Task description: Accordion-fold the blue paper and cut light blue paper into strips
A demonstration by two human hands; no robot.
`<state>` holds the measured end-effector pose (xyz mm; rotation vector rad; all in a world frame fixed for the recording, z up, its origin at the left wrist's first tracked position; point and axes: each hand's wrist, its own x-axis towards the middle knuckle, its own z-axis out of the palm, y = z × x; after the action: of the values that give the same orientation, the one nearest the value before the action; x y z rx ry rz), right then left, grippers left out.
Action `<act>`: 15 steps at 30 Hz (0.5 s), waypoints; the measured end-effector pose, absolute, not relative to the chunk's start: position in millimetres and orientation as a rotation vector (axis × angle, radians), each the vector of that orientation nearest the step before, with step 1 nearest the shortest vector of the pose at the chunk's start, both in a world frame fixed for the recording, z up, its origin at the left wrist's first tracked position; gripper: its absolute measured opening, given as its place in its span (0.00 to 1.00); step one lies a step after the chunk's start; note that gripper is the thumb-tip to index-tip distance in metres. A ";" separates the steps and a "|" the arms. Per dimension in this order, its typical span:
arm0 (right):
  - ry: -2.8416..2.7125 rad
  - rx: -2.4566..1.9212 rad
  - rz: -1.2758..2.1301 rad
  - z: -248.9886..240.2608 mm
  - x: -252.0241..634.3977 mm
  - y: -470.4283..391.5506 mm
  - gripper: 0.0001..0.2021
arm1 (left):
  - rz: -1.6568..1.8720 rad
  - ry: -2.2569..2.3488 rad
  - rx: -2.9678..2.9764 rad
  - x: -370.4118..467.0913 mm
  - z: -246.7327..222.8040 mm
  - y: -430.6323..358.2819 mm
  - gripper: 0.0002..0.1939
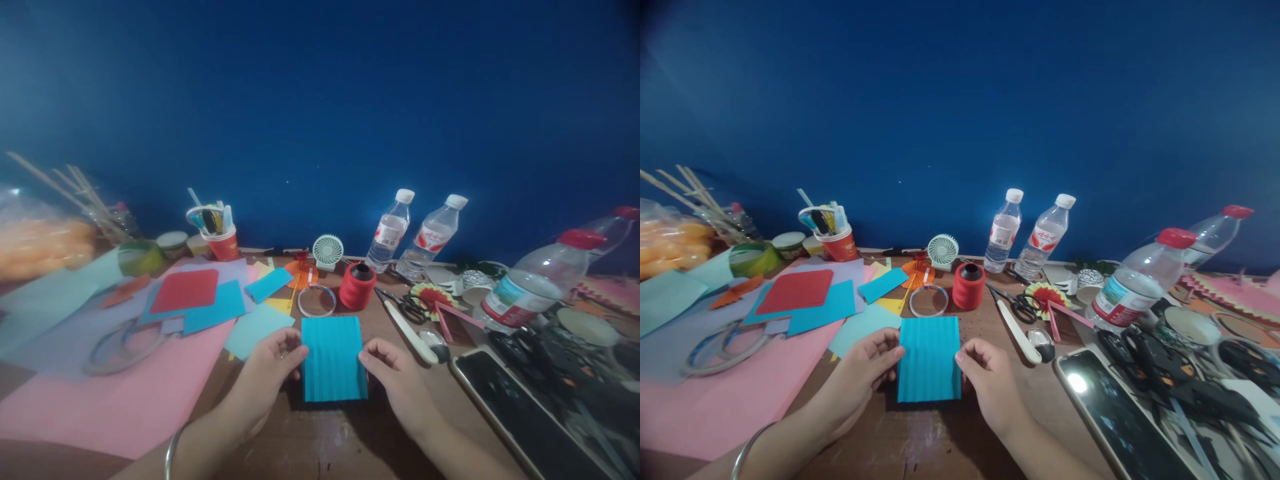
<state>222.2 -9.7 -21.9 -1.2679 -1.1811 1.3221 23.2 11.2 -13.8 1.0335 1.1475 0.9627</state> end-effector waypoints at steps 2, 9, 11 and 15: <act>-1.176 -1.279 1.320 -21.2 222.6 -9.5 0.13 | 0.947 1.117 1.024 23.4 -13.4 10.6 0.08; -1.318 -1.286 1.277 -21.4 215.1 -14.9 0.13 | 0.938 0.963 0.994 28.4 -10.5 1.5 0.11; -1.320 -1.279 1.309 -23.9 210.7 -17.8 0.12 | 0.983 0.965 0.987 29.0 -12.7 -0.4 0.13; -1.268 -1.256 1.370 -32.2 205.8 -19.7 0.13 | 1.085 1.029 0.937 31.0 -15.2 -2.4 0.18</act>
<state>205.8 -19.7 -32.2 -1.2564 -1.2683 1.3701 31.0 -2.4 -15.2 0.9373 1.0290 1.0847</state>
